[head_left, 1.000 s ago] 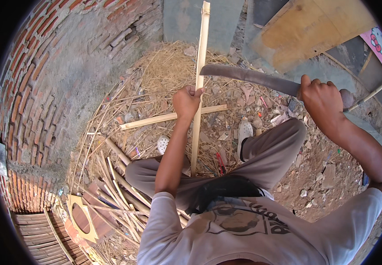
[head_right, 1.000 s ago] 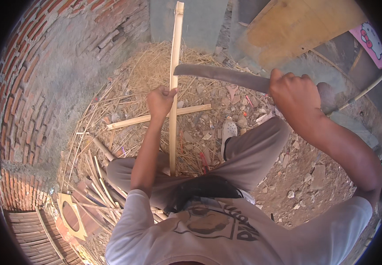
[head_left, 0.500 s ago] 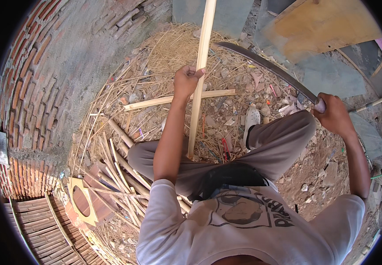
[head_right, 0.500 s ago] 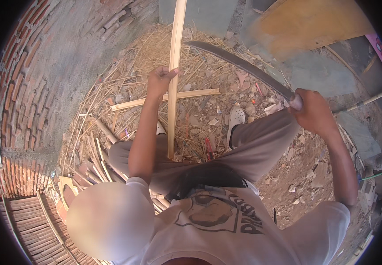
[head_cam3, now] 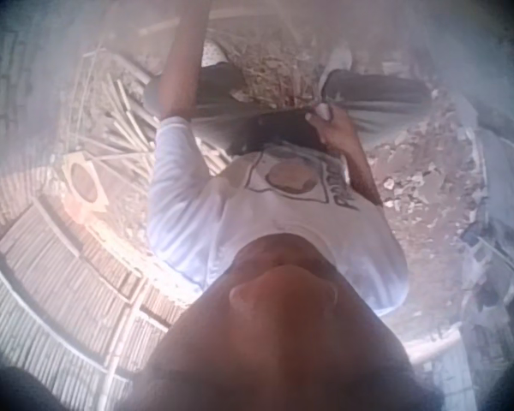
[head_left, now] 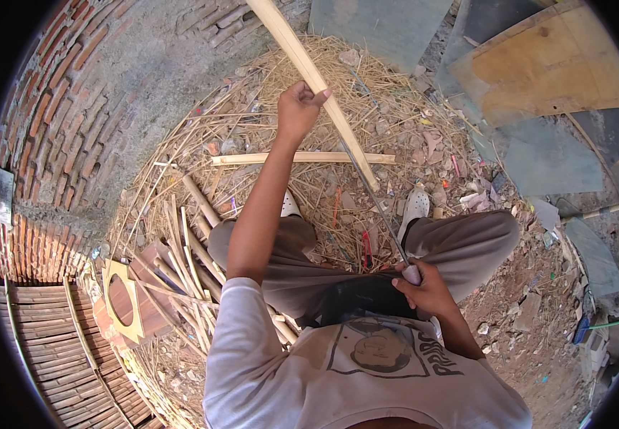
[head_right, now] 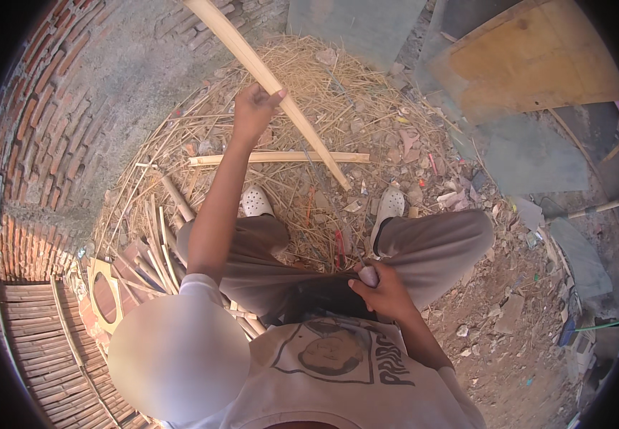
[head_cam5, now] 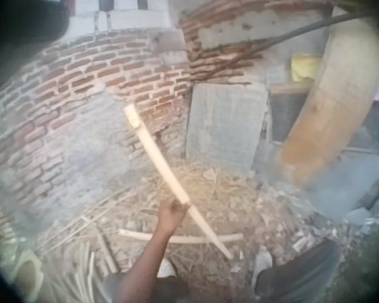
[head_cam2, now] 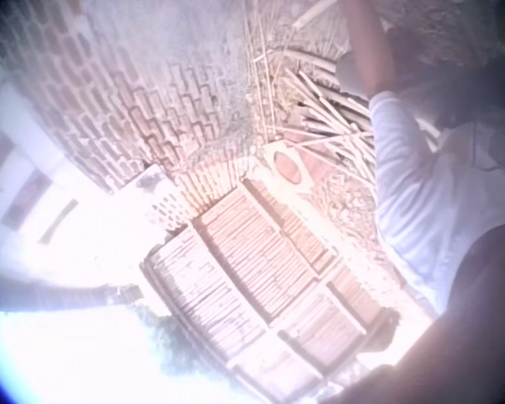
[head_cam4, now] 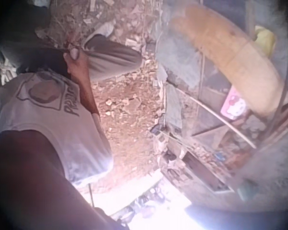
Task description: The person sits on the ground and uses a machete and a wooden mallet to split bamboo poles into thin strips. They repeatedly position the bamboo, strike the machete with the mallet, and separate the resulting strips.
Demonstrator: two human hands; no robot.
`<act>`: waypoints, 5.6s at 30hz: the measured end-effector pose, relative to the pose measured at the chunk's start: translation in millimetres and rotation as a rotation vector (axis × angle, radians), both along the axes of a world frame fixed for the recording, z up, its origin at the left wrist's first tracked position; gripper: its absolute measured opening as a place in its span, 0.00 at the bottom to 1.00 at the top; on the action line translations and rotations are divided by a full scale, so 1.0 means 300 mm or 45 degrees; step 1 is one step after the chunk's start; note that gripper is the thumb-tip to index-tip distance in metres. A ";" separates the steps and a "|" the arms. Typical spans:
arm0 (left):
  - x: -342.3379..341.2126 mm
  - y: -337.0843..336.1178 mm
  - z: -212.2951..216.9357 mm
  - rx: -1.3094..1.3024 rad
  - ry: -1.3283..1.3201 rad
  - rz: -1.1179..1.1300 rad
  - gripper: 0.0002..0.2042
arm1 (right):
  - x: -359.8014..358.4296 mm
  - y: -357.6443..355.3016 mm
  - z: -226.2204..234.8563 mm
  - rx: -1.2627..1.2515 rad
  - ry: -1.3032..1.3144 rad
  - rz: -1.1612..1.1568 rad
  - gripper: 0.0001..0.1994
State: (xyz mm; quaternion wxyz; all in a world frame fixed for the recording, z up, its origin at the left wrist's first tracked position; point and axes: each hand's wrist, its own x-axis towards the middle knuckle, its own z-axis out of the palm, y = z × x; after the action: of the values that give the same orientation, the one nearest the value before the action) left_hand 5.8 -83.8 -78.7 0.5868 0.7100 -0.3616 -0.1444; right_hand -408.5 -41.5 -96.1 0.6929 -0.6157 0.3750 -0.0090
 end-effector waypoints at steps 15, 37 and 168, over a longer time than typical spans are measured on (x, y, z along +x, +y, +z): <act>0.037 0.060 -0.228 0.066 -0.203 -0.108 0.12 | 0.100 -0.032 -0.046 -0.035 0.095 -0.058 0.14; -0.134 0.095 -0.179 -0.051 -0.226 -0.440 0.11 | 0.780 -0.344 0.000 -0.173 -0.966 -0.530 0.19; 0.093 0.117 -0.043 0.100 -0.419 0.154 0.10 | 0.294 -0.106 -0.177 0.067 0.056 0.249 0.16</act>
State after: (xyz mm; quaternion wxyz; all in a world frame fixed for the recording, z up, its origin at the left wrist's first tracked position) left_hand 33.8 -48.8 -91.7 0.4990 0.7669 -0.4035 -0.0046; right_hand -320.1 -73.4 -149.1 0.6980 -0.6311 0.3283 0.0820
